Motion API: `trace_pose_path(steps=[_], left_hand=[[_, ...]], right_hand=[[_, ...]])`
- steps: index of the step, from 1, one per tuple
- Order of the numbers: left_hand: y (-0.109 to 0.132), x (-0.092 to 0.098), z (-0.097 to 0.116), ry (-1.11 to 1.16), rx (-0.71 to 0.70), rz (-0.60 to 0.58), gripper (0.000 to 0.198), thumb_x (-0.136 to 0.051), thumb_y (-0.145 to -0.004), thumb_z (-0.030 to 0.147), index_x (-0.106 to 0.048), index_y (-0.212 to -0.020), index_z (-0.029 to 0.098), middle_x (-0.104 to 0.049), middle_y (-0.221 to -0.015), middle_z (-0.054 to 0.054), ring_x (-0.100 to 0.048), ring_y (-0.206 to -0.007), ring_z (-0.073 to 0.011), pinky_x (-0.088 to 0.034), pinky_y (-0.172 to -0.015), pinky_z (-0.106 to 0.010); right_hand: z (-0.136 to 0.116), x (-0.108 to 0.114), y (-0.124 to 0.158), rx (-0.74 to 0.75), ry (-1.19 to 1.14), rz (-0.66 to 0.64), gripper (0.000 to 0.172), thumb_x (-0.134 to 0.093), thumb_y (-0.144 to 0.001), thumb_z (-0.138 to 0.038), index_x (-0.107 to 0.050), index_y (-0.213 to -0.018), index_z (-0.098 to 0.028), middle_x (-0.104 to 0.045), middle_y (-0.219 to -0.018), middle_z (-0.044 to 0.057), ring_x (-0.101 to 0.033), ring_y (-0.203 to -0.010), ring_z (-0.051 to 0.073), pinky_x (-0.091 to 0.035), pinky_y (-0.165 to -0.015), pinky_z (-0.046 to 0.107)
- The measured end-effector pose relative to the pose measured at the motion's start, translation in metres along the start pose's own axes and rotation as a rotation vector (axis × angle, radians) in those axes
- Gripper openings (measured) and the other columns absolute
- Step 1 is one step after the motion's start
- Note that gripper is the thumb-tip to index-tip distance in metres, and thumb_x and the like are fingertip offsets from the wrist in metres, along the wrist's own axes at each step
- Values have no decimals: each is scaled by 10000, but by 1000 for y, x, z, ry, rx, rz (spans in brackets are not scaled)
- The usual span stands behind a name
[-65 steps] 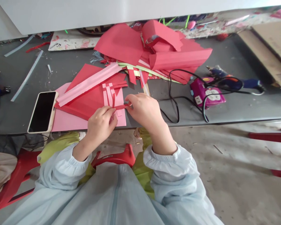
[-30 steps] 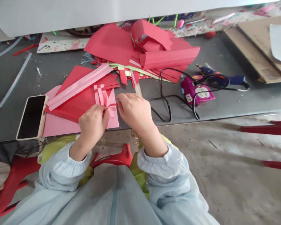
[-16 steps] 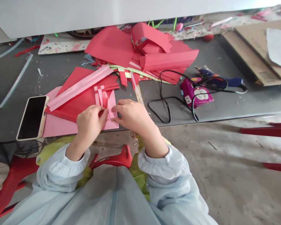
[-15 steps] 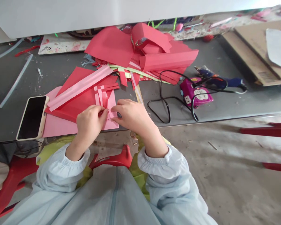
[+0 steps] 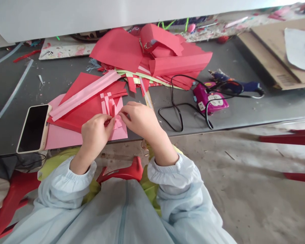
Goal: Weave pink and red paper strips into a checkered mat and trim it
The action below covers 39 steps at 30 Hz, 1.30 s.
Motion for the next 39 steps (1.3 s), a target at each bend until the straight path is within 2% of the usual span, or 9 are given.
trace_pose_path(steps=[5, 10, 15, 18, 25, 29, 32, 35, 39], left_hand=[[1, -2, 1, -45, 15, -33, 248, -542, -974, 339, -711, -867, 192, -752, -891, -41, -696, -787, -188, -349, -542, -286], [7, -2, 12, -112, -103, -37, 235, -578, -954, 381, -745, -949, 216, -741, -969, -47, -696, -830, -189, -396, -552, -289], [13, 0, 21, -175, -211, -32, 240, -545, -969, 346, -744, -1026, 225, -723, -976, -49, -690, -835, -198, -404, -540, -299], [12, 0, 16, -143, -189, -41, 261, -537, -970, 318, -708, -1112, 184, -735, -999, -66, -699, -843, -201, -430, -560, -294], [10, 1, 6, -19, -123, -9, 227, -518, -964, 266, -692, -1067, 166, -762, -969, -76, -722, -844, -205, -470, -612, -272], [11, 3, 6, 0, -117, 4, 272, -500, -968, 248, -674, -1154, 152, -767, -1018, -84, -734, -893, -205, -510, -663, -273], [11, 4, 7, 3, -128, 2, 282, -497, -966, 232, -661, -1182, 154, -769, -1021, -72, -735, -901, -195, -518, -678, -268], [12, 4, 9, -8, -163, -10, 289, -511, -958, 221, -618, -1224, 181, -767, -989, -39, -729, -855, -175, -494, -626, -254], [15, 5, 14, -88, -233, -21, 309, -476, -947, 160, -550, -1246, 141, -750, -905, -37, -711, -774, -161, -451, -543, -252]], right_hand=[[23, 3, -14, -144, -107, 104, 192, -583, -889, -246, -747, -855, -152, -716, -796, 58, -541, -664, 153, -365, -674, 291], [29, 6, -21, -192, -235, 134, 209, -583, -888, -277, -746, -839, -157, -698, -723, 34, -517, -610, 130, -363, -643, 282], [24, 9, -17, -111, -371, 83, 187, -623, -851, -285, -759, -811, -164, -691, -701, 12, -490, -581, 106, -368, -610, 265], [21, 4, -13, -63, -408, 17, 147, -666, -807, -270, -762, -786, -161, -700, -708, 15, -504, -597, 109, -383, -607, 261], [13, -11, -8, 14, -269, -111, 138, -697, -802, -265, -787, -832, -166, -725, -798, 45, -581, -704, 146, -397, -662, 281], [6, -14, -3, 34, -77, -175, 226, -747, -770, -303, -806, -942, -169, -709, -889, 70, -601, -761, 176, -384, -666, 295], [4, -15, 1, 17, -45, -211, 281, -778, -740, -321, -799, -985, -185, -699, -900, 60, -594, -764, 175, -374, -648, 288], [2, -8, 2, 46, -109, -151, 236, -760, -771, -357, -784, -905, -164, -698, -838, 52, -581, -744, 162, -381, -660, 283], [14, 14, 0, -45, -118, 62, 237, -599, -896, -319, -737, -780, -166, -654, -687, 32, -492, -610, 132, -339, -617, 287]])
Point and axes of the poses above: each hand's wrist, its own y-axis away from the middle knuckle, its own x-axis out of the back of the hand, z = x × y, the point moved 9 cm from there along -y, towards the middle knuckle
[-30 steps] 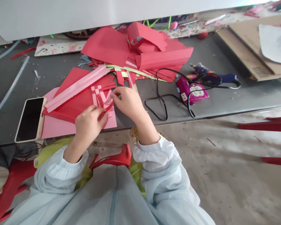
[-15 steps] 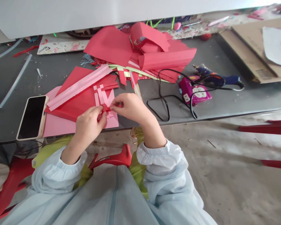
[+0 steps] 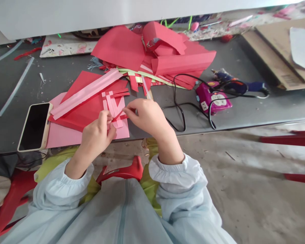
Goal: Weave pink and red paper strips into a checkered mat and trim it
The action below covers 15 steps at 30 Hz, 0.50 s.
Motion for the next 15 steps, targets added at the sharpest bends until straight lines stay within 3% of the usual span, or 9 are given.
trace_pose_path(steps=[3, 5, 7, 10, 12, 15], left_hand=[[2, -3, 10, -122, -123, -21, 236, -478, -933, 127, -621, -1121, 131, -741, -926, -67, -711, -784, -187, -469, -531, -278], [5, -4, 17, -198, -198, -5, 221, -490, -934, 123, -663, -1070, 136, -742, -1000, -93, -713, -798, -202, -501, -539, -290], [9, -2, 22, -232, -249, 51, 234, -497, -935, 115, -683, -1076, 130, -742, -1058, -115, -720, -811, -211, -548, -577, -301], [17, 7, 27, -192, -284, 174, 226, -504, -940, 119, -702, -1050, 117, -753, -1057, -129, -737, -892, -233, -623, -755, -354], [24, 15, 31, -142, -306, 251, 218, -513, -937, 117, -707, -1036, 121, -763, -1025, -118, -741, -935, -232, -627, -859, -378], [34, 25, 38, -105, -378, 344, 204, -538, -907, 86, -712, -1002, 134, -772, -971, -91, -747, -899, -211, -633, -859, -349]], right_hand=[[11, 15, 1, -110, 53, 130, 267, -556, -911, -301, -708, -741, -162, -582, -600, 21, -424, -557, 127, -300, -585, 295], [11, 17, 1, -114, 49, 150, 241, -569, -901, -287, -711, -754, -158, -593, -616, 23, -435, -565, 128, -309, -589, 294], [5, 11, 1, -46, 26, 110, 180, -601, -880, -260, -734, -809, -162, -639, -686, 30, -483, -603, 133, -341, -612, 290], [-7, -5, 1, 74, 16, -8, 150, -650, -854, -237, -766, -926, -174, -683, -816, 48, -572, -705, 153, -383, -655, 286], [-9, -14, 1, 95, 53, -62, 176, -664, -852, -234, -776, -976, -180, -695, -891, 67, -613, -777, 174, -395, -664, 289], [-8, -20, 1, 72, 128, -100, 195, -667, -854, -238, -783, -1004, -195, -704, -967, 83, -627, -832, 197, -401, -663, 296]])
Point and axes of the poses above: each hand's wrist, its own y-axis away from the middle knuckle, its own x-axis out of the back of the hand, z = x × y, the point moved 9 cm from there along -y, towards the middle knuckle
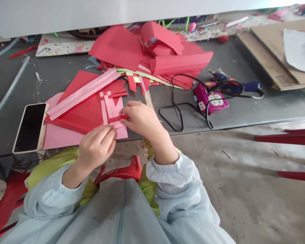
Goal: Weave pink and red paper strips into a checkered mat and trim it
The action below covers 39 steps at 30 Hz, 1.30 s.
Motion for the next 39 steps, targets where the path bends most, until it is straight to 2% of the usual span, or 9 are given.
trace_pose_path(steps=[7, 12, 16, 20, 22, 28, 34, 39], left_hand=[[6, 4, 7, 36, -62, 35, 186, -550, -869, 60, -703, -928, 150, -767, -886, -67, -739, -816, -192, -636, -780, -322], [9, 13, 12, 44, -109, 91, 193, -537, -866, 60, -681, -868, 189, -735, -785, -25, -685, -683, -144, -584, -644, -285], [6, 16, 7, 52, -76, 117, 175, -550, -845, 54, -674, -870, 174, -730, -816, -52, -668, -707, -167, -569, -660, -314], [2, -2, -12, 42, 85, 5, 228, -519, -884, 100, -678, -1042, 138, -733, -1021, -127, -690, -958, -244, -587, -852, -392], [2, -12, -17, 38, 127, -54, 232, -515, -909, 146, -680, -1069, 118, -721, -1088, -151, -676, -1034, -262, -578, -908, -404], [2, -30, -18, -2, 133, -199, 268, -489, -962, 246, -705, -1059, 122, -728, -1006, -140, -678, -873, -242, -575, -734, -367], [-2, -27, -19, -53, 118, -182, 300, -484, -975, 264, -699, -1154, 155, -731, -965, -108, -664, -788, -219, -531, -642, -337], [-2, -36, -24, -51, 172, -277, 354, -450, -991, 289, -670, -1218, 129, -733, -992, -131, -675, -807, -223, -526, -640, -341]], right_hand=[[3, -1, -1, -20, 35, -27, 192, -675, -855, -256, -788, -998, -196, -704, -971, 85, -613, -806, 196, -406, -666, 303], [5, -2, 0, -24, 15, -29, 175, -684, -858, -270, -789, -971, -189, -705, -972, 82, -614, -801, 194, -406, -667, 302], [6, -4, -1, -38, 10, -44, 166, -689, -851, -247, -790, -964, -180, -707, -972, 81, -621, -805, 194, -405, -668, 302], [6, -5, -3, -24, 7, -47, 165, -673, -854, -224, -791, -964, -190, -707, -965, 80, -623, -819, 197, -398, -663, 299], [7, -6, -3, -25, 16, -47, 173, -665, -858, -210, -794, -971, -187, -704, -961, 81, -616, -813, 194, -393, -656, 300], [0, -2, -2, 54, 79, -4, 203, -598, -918, -206, -800, -934, -191, -677, -906, 85, -582, -848, 206, -394, -663, 315], [-13, 7, 0, 116, 157, 120, 253, -540, -951, -212, -787, -895, -206, -651, -1011, 117, -548, -973, 249, -400, -633, 335], [-17, 14, 1, 113, 145, 177, 248, -508, -969, -231, -756, -981, -230, -634, -1075, 124, -534, -1007, 265, -440, -678, 353]])
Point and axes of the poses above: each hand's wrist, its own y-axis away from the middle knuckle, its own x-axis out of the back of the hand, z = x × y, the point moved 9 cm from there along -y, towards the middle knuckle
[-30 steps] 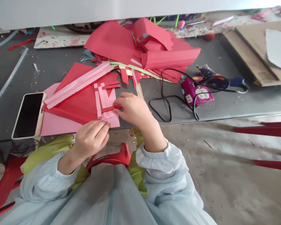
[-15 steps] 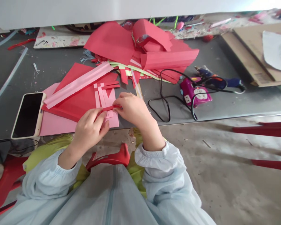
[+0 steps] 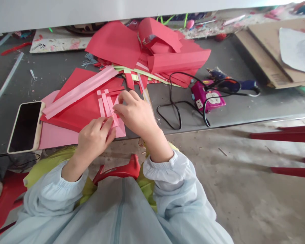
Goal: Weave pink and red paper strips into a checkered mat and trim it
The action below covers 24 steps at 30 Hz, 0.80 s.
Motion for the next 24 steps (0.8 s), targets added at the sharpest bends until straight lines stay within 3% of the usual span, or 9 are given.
trace_pose_path(steps=[4, 8, 11, 17, 24], left_hand=[[0, -1, -3, 35, 21, 6, 353, -443, -993, 288, -679, -1184, 107, -735, -1051, -155, -694, -871, -232, -550, -693, -345], [0, 1, -4, 59, 29, 25, 346, -441, -994, 271, -685, -1175, 105, -741, -1048, -149, -700, -893, -238, -557, -712, -348], [1, 0, -4, 54, 35, 25, 339, -445, -990, 243, -684, -1187, 105, -744, -1027, -139, -699, -881, -236, -551, -703, -346], [1, 3, -6, 47, 29, 65, 312, -472, -970, 208, -699, -1158, 106, -744, -1005, -119, -694, -867, -224, -533, -698, -325], [1, 4, -7, 37, 27, 90, 308, -467, -967, 198, -707, -1140, 114, -740, -992, -101, -680, -856, -211, -520, -700, -309]], right_hand=[[14, 11, 2, -89, -83, 62, 220, -576, -927, -226, -700, -1108, -205, -643, -1053, 115, -566, -941, 246, -472, -753, 364], [20, -3, 4, -74, -136, -64, 155, -673, -867, -231, -744, -992, -170, -663, -944, 92, -594, -866, 224, -467, -756, 342], [20, -14, 4, -40, -129, -120, 191, -689, -866, -224, -772, -1031, -179, -676, -977, 95, -598, -914, 233, -457, -772, 337], [23, -21, -1, -112, -121, -145, 127, -723, -852, -230, -789, -952, -188, -693, -961, 90, -611, -915, 237, -450, -776, 340], [27, -13, 4, -205, -37, -121, 201, -774, -824, -308, -736, -970, -176, -750, -917, 83, -652, -924, 257, -421, -702, 323]])
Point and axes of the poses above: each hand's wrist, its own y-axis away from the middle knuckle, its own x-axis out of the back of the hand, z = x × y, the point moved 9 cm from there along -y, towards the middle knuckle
